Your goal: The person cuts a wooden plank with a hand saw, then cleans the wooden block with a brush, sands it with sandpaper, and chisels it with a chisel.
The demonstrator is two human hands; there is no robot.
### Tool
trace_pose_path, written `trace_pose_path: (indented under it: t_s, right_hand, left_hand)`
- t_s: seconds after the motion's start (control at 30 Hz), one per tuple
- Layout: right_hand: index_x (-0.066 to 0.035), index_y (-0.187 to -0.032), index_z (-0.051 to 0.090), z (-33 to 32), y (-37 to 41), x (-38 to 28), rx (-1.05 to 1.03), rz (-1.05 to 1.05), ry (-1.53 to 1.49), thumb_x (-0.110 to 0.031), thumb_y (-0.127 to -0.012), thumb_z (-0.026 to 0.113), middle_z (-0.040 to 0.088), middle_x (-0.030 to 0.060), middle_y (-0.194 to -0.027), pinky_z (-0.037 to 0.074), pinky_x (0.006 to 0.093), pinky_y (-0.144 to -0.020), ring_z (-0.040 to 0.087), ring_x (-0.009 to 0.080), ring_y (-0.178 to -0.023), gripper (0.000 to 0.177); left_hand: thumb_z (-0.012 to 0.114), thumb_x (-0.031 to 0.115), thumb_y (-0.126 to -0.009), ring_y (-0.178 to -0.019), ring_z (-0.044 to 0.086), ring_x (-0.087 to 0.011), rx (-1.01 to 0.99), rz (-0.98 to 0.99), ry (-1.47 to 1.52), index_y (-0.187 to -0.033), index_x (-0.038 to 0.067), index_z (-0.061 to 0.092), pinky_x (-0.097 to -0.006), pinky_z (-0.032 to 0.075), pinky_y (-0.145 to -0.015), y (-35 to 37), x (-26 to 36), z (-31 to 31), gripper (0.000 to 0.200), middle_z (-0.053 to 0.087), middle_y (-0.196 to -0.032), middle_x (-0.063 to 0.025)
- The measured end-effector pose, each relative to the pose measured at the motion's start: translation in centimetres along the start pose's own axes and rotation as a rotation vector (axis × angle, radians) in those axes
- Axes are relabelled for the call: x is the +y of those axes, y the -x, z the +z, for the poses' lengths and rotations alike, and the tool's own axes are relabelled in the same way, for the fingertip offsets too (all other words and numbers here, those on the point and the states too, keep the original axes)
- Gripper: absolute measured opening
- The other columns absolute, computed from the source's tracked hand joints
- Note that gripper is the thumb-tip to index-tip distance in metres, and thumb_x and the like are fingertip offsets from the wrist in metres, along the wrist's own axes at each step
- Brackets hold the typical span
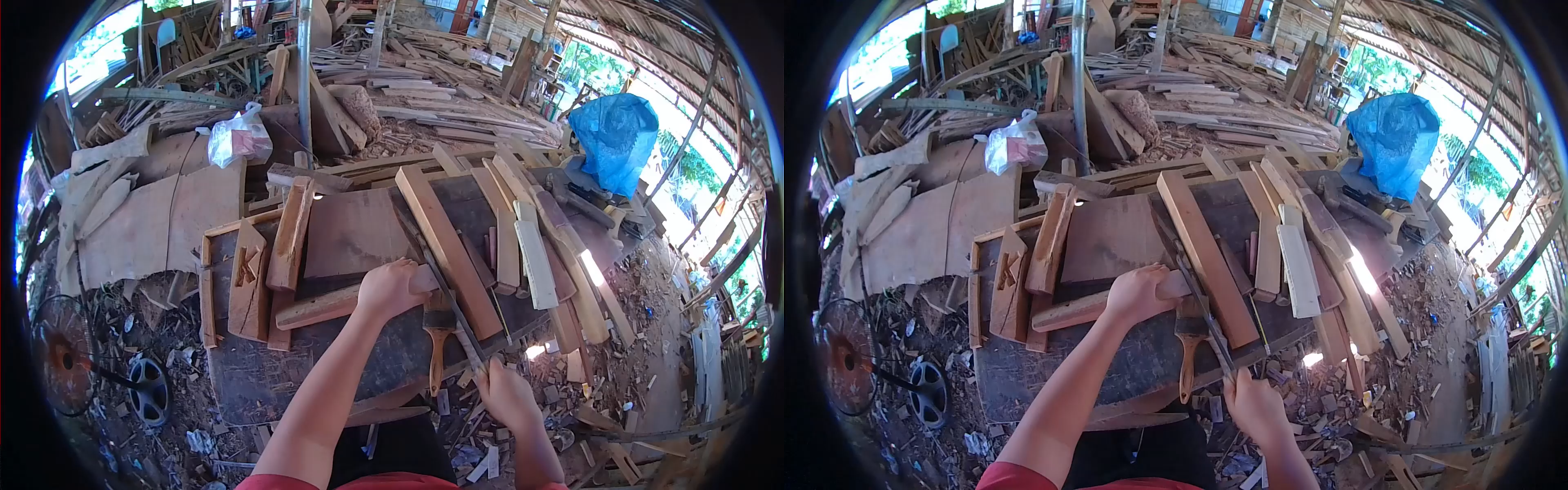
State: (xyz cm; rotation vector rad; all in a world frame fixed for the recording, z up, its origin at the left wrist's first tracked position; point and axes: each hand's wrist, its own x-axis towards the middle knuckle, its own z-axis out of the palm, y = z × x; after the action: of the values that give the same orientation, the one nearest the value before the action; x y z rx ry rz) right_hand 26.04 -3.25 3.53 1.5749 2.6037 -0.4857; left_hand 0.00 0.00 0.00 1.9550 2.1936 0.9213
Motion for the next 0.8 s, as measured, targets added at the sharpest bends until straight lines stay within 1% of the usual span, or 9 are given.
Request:
trace_pose_path:
  t_s: [0.07,0.2,0.23,0.27,0.37,0.5,0.57,0.67,0.8]
  right_hand:
    - [0.0,-0.092,0.046,-1.4,-1.3,-2.0,-0.028,0.02,-0.057,-0.033,-0.09,0.042,0.06,0.025,-0.081,0.045,0.051,-0.07,0.057,0.0436,-0.078,0.033]
    - [0.0,-0.095,0.047,-1.0,-7.6,-4.3,0.074,-0.09,-0.069,-0.031,-0.091,0.04,0.061,0.0229,-0.08,0.047,0.0489,-0.069,0.06,0.0405,-0.08,0.031]
    - [-0.001,-0.094,0.047,-0.9,-8.8,-4.6,0.101,-0.108,-0.068,-0.031,-0.091,0.039,0.062,0.0226,-0.079,0.047,0.0489,-0.069,0.06,0.0406,-0.079,0.031]
    - [-0.001,-0.094,0.047,-0.7,-9.3,-4.6,0.126,-0.125,-0.067,-0.031,-0.091,0.039,0.062,0.0224,-0.079,0.047,0.0489,-0.07,0.06,0.0406,-0.079,0.032]
    - [-0.001,-0.093,0.048,-0.1,-9.3,-4.5,0.133,-0.096,-0.096,-0.031,-0.091,0.039,0.062,0.022,-0.079,0.047,0.0489,-0.07,0.06,0.0406,-0.078,0.031]
    - [-0.001,-0.094,0.047,0.0,-7.3,-3.9,0.109,-0.088,-0.121,-0.031,-0.091,0.039,0.062,0.0225,-0.079,0.047,0.049,-0.07,0.06,0.0407,-0.079,0.031]
    - [-0.001,-0.093,0.046,-0.3,-5.5,-3.3,0.062,-0.048,-0.097,-0.031,-0.091,0.039,0.061,0.024,-0.078,0.047,0.049,-0.07,0.06,0.0407,-0.079,0.031]
    - [-0.001,-0.091,0.045,-0.4,-1.9,-2.3,0.0,0.01,-0.02,-0.031,-0.091,0.039,0.061,0.0246,-0.075,0.047,0.0494,-0.07,0.06,0.0414,-0.077,0.03]
    - [-0.001,-0.09,0.044,0.6,0.7,0.1,0.01,0.007,-0.015,-0.031,-0.091,0.039,0.06,0.0246,-0.071,0.046,0.05,-0.069,0.059,0.0423,-0.075,0.031]
  left_hand:
    - [0.071,0.037,-0.062,-0.089,0.059,-0.0292,0.047,0.014,0.027,-0.098,0.005,0.062,-0.0368,0.048,-0.078,0.2,0.1,-0.2,0.049,0.061,-0.097,-0.0094]
    - [0.071,0.038,-0.062,-0.09,0.059,-0.0293,0.038,0.014,0.003,-0.097,0.004,0.062,-0.0368,0.048,-0.079,-0.5,-0.5,-0.8,0.05,0.062,-0.1,-0.0105]
    - [0.071,0.038,-0.062,-0.094,0.059,-0.0283,0.021,0.001,-0.015,-0.098,0.004,0.062,-0.0359,0.048,-0.082,-0.5,-0.3,-0.8,0.05,0.06,-0.105,-0.0125]
    - [0.071,0.038,-0.063,-0.098,0.058,-0.0273,0.004,-0.012,-0.033,-0.099,0.005,0.062,-0.0349,0.047,-0.084,-0.4,0.0,-0.7,0.05,0.059,-0.11,-0.0144]
    - [0.072,0.038,-0.061,-0.095,0.059,-0.0293,0.039,-0.002,-0.015,-0.1,0.004,0.062,-0.036,0.048,-0.081,-0.1,0.2,-0.3,0.052,0.059,-0.109,-0.0147]
    - [0.072,0.039,-0.061,-0.096,0.058,-0.0293,0.026,0.044,0.002,-0.101,0.005,0.061,-0.0361,0.047,-0.082,0.1,0.4,-0.4,0.054,0.059,-0.11,-0.0152]
    - [0.071,0.04,-0.062,-0.097,0.058,-0.0292,-0.05,-0.022,0.019,-0.102,0.005,0.061,-0.0361,0.047,-0.083,-0.1,0.8,-1.0,0.054,0.058,-0.112,-0.0152]
    - [0.071,0.041,-0.062,-0.098,0.058,-0.0288,-0.003,-0.02,0.001,-0.104,0.005,0.061,-0.0358,0.047,-0.084,-0.1,0.4,-0.5,0.056,0.057,-0.115,-0.015]
    - [0.072,0.041,-0.062,-0.101,0.057,-0.0286,-0.012,-0.027,-0.007,-0.105,0.004,0.06,-0.0352,0.046,-0.085,-0.2,0.2,-0.4,0.058,0.056,-0.117,-0.0152]
